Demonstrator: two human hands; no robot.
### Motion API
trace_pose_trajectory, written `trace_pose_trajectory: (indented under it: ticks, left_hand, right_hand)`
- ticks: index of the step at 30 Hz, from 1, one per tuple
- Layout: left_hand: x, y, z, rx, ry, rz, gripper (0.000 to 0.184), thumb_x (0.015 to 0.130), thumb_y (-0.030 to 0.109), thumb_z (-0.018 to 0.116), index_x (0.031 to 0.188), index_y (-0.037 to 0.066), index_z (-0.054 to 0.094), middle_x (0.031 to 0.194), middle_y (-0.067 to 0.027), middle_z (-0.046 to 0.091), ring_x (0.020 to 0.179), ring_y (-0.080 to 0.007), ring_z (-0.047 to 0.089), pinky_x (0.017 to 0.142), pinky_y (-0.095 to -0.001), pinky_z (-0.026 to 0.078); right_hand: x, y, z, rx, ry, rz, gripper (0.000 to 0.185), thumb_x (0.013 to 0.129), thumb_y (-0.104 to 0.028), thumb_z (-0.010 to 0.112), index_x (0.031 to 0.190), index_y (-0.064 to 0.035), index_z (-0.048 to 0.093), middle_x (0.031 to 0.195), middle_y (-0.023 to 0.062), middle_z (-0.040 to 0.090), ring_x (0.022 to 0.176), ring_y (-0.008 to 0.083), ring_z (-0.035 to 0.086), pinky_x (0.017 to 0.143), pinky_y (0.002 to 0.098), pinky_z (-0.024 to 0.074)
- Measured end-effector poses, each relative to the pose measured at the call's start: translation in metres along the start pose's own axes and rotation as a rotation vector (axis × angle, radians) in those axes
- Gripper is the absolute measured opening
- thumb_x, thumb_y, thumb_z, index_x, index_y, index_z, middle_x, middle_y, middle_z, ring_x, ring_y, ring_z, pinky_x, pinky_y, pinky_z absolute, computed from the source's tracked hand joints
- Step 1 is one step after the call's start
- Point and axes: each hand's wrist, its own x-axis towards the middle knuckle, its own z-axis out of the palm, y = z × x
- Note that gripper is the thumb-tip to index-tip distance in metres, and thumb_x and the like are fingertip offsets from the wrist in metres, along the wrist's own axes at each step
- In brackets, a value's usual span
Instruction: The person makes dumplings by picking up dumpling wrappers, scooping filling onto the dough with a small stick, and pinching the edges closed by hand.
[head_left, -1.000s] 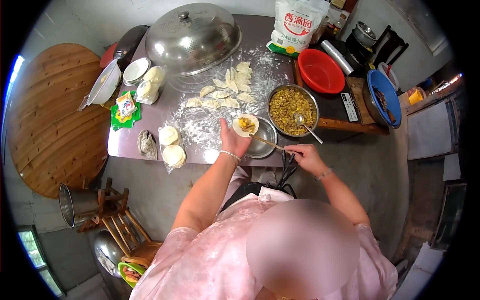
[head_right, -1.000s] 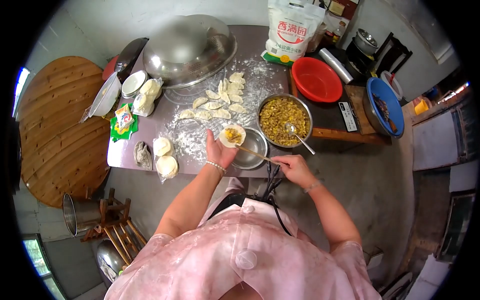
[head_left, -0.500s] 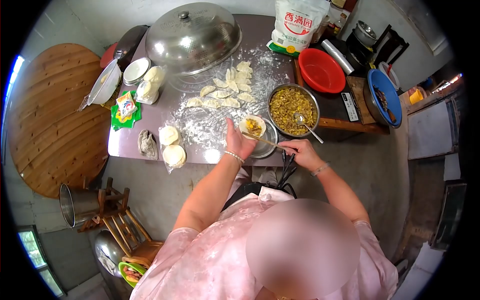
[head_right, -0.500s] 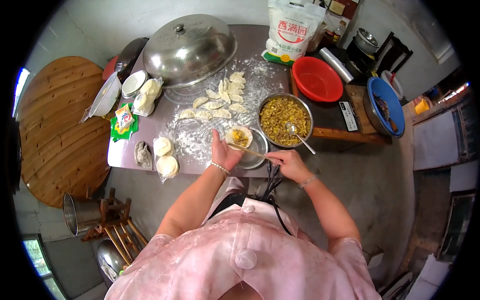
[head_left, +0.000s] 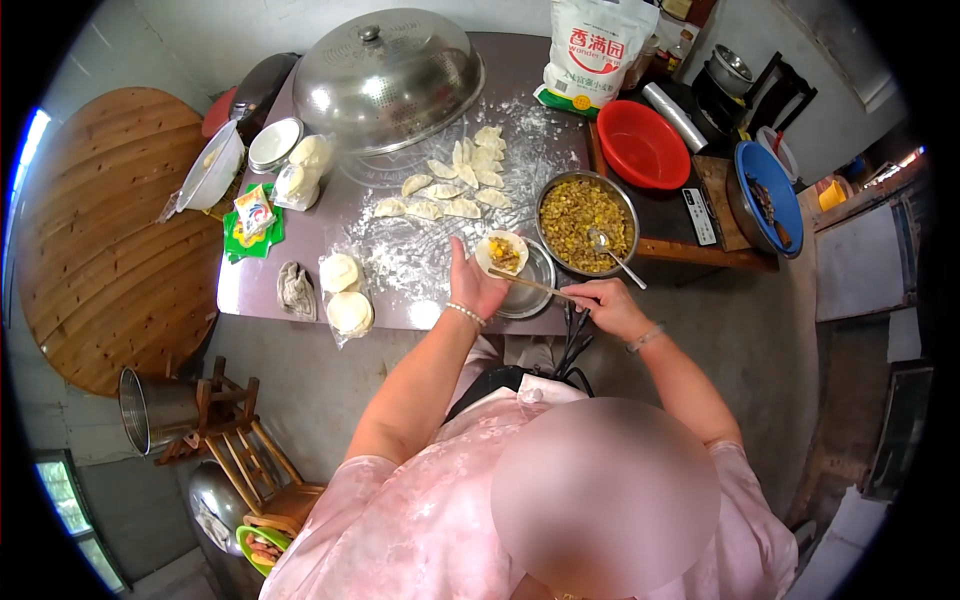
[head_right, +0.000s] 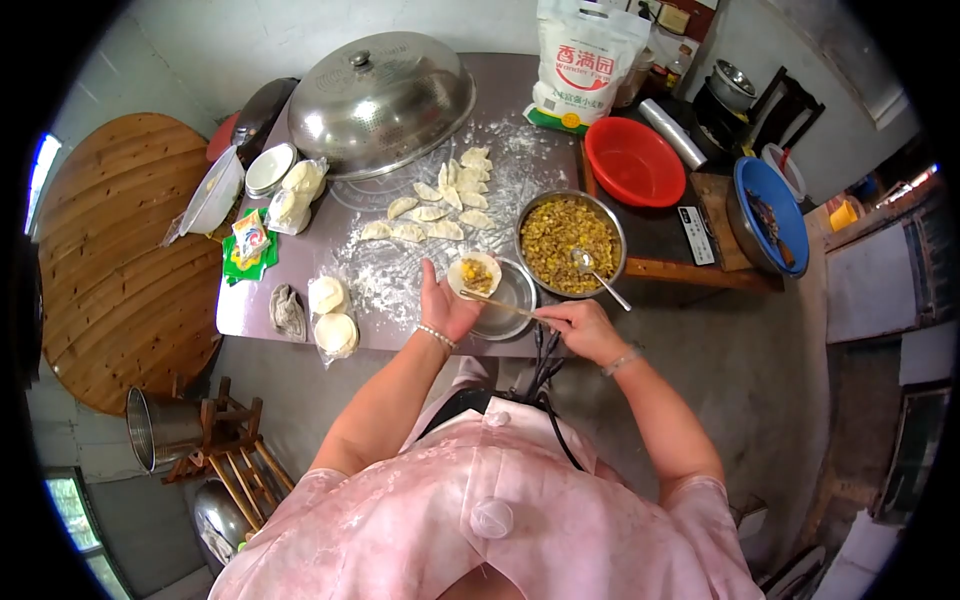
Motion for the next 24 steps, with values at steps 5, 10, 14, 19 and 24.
trace_pose_trajectory:
  ticks: [5,10,14,19,24]
  left_hand:
    - [-0.001,0.002,-0.001,0.004,-0.013,0.002,0.091,0.087,0.068,0.022,0.136,-0.009,0.024,0.136,-0.0241,0.038,0.128,-0.0355,0.037,0.109,-0.0437,0.027]
    - [-0.003,-0.001,0.006,-0.027,0.002,-0.025,0.09,0.087,0.068,0.021,0.135,-0.007,0.028,0.136,-0.0227,0.04,0.127,-0.0343,0.038,0.108,-0.0431,0.028]
    - [-0.003,-0.004,0.008,-0.018,0.031,-0.034,0.088,0.087,0.069,0.02,0.134,-0.005,0.032,0.135,-0.0209,0.042,0.124,-0.0324,0.041,0.106,-0.0425,0.03]
    - [-0.004,-0.002,0.006,-0.006,0.031,-0.039,0.087,0.088,0.068,0.019,0.134,-0.005,0.034,0.134,-0.0211,0.044,0.124,-0.0322,0.042,0.106,-0.0423,0.03]
    - [-0.005,-0.002,0.009,-0.016,0.052,-0.035,0.086,0.088,0.068,0.02,0.134,-0.005,0.033,0.134,-0.0214,0.044,0.124,-0.0322,0.042,0.106,-0.0421,0.03]
  right_hand:
    - [0.001,-0.005,-0.009,-0.073,-0.05,-0.033,0.02,0.079,-0.006,0.063,0.099,-0.0064,0.068,0.087,0.0137,0.068,0.074,0.0243,0.066,0.067,0.0311,0.0496]
    - [0.004,-0.017,-0.007,0.037,-0.024,0.038,0.023,0.079,-0.004,0.063,0.101,-0.0053,0.067,0.083,0.0139,0.067,0.07,0.0221,0.064,0.065,0.0303,0.0489]
    - [0.006,-0.008,-0.001,-0.034,-0.03,-0.065,0.023,0.08,-0.003,0.062,0.102,-0.0049,0.067,0.08,0.0134,0.067,0.066,0.0188,0.063,0.063,0.0292,0.0485]
    - [0.004,-0.008,-0.006,0.03,-0.051,0.009,0.023,0.081,-0.004,0.061,0.103,-0.0053,0.067,0.079,0.013,0.067,0.065,0.0174,0.063,0.062,0.0284,0.0483]
    - [0.009,-0.009,-0.002,0.007,-0.04,-0.041,0.023,0.081,-0.005,0.061,0.103,-0.0058,0.067,0.077,0.0126,0.067,0.064,0.0165,0.062,0.061,0.028,0.0483]
